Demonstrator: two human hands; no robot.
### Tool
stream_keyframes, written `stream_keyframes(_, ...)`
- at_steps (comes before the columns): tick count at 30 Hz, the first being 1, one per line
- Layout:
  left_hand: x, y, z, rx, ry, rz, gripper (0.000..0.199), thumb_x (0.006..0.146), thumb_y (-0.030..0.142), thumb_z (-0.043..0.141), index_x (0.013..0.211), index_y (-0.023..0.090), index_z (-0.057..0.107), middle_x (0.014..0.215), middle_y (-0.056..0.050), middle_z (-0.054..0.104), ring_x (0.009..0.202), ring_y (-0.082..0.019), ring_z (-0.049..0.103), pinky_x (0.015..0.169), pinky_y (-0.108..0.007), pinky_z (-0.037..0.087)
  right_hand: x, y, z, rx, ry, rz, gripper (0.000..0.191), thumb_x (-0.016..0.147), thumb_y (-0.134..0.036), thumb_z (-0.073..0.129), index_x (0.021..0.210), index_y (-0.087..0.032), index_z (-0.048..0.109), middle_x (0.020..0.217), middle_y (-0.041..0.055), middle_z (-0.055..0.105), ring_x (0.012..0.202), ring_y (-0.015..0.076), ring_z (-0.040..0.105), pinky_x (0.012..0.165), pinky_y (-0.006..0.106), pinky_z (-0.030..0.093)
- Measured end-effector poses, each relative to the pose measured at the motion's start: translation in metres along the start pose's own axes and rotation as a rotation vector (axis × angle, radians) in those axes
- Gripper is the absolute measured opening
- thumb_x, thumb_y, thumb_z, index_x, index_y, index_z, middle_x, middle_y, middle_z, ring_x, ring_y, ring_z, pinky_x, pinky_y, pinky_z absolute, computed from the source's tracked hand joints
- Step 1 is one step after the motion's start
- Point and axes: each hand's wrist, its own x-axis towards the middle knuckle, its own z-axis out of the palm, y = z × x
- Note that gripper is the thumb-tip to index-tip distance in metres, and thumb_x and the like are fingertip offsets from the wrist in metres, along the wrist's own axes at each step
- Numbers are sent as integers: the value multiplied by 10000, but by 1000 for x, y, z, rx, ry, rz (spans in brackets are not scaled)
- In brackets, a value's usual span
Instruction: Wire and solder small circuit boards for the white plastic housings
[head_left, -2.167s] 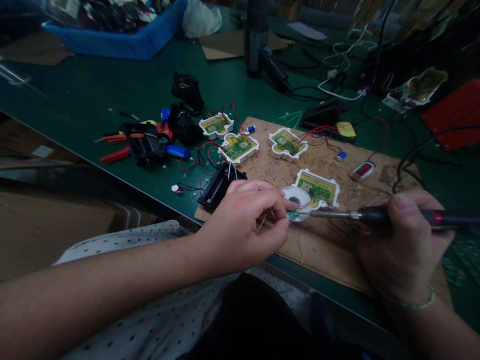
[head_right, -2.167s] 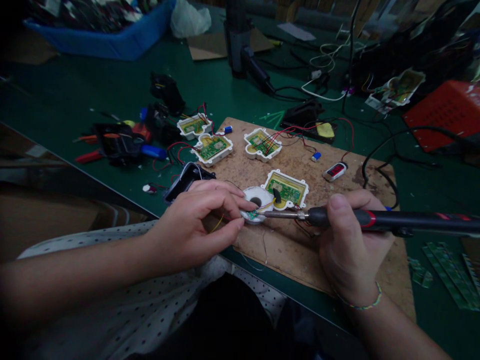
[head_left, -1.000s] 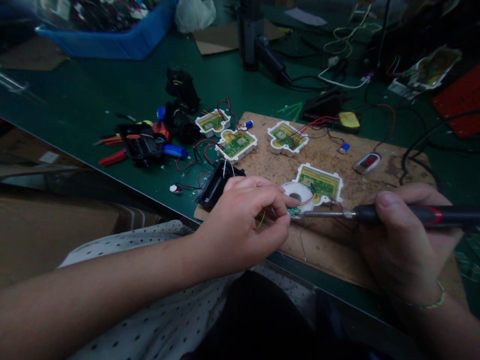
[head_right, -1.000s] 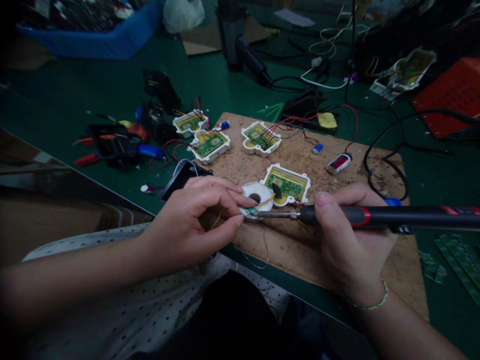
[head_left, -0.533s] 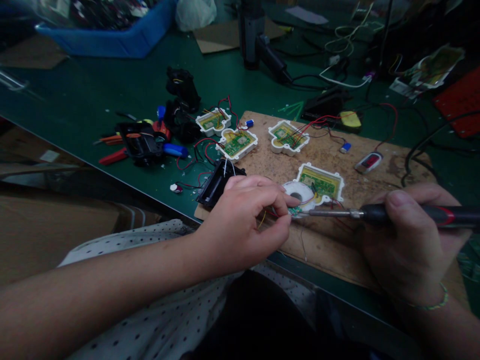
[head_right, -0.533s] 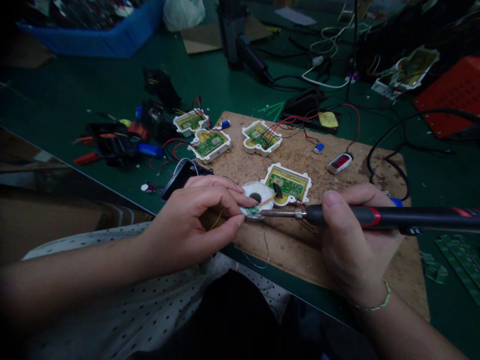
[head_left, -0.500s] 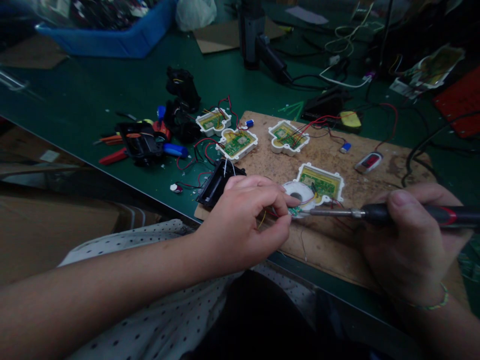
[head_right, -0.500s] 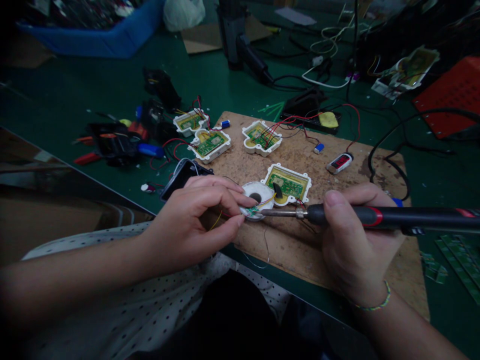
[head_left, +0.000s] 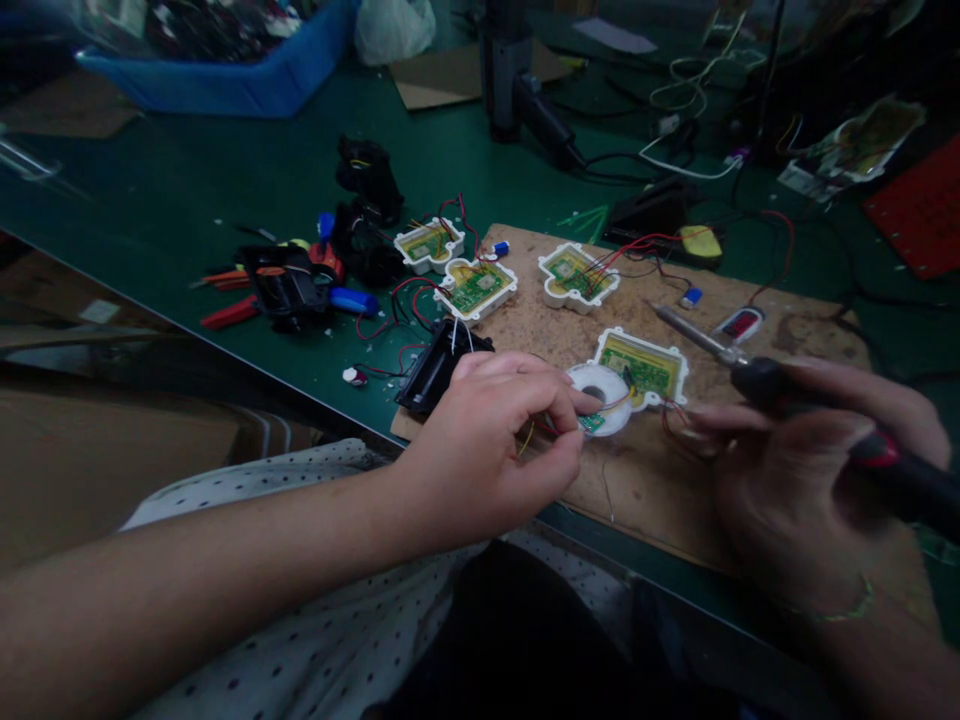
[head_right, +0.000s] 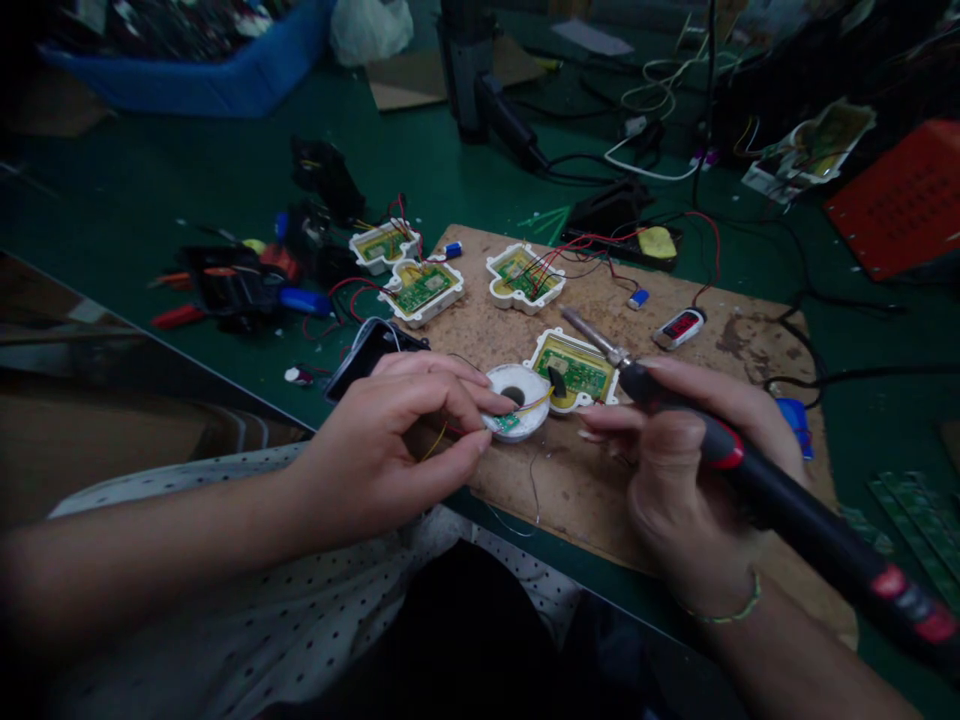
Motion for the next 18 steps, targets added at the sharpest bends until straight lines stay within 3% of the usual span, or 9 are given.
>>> stream_keyframes(3,0,0,0,5,6,4,110,800,98,659,790,200,619,1048,3,773,1063,-192,648,983,-427,401,-1,-3,4,-76,-75,-118,247,846,-244,725,1091,-245,698,910,31,746,725,201,756,615,334,629)
stream_keyframes(8,1,0,0,24,-6,2,97,805,116,651,792,207,619,1056,-4,771,1074,-205,644,992,-437,395,-3,-3,16,-90,-211,-129,561,751,-163,793,1248,-350,612,1121,24,716,961,234,737,726,376,641)
stream_keyframes(18,-3,1,-4,83,-29,39,46,863,196,635,903,216,647,1078,-3,744,1104,-201,629,1013,-428,388,-4,3,26,-45,-268,-43,622,741,-141,801,1293,-315,573,1106,30,732,948,222,742,775,362,645)
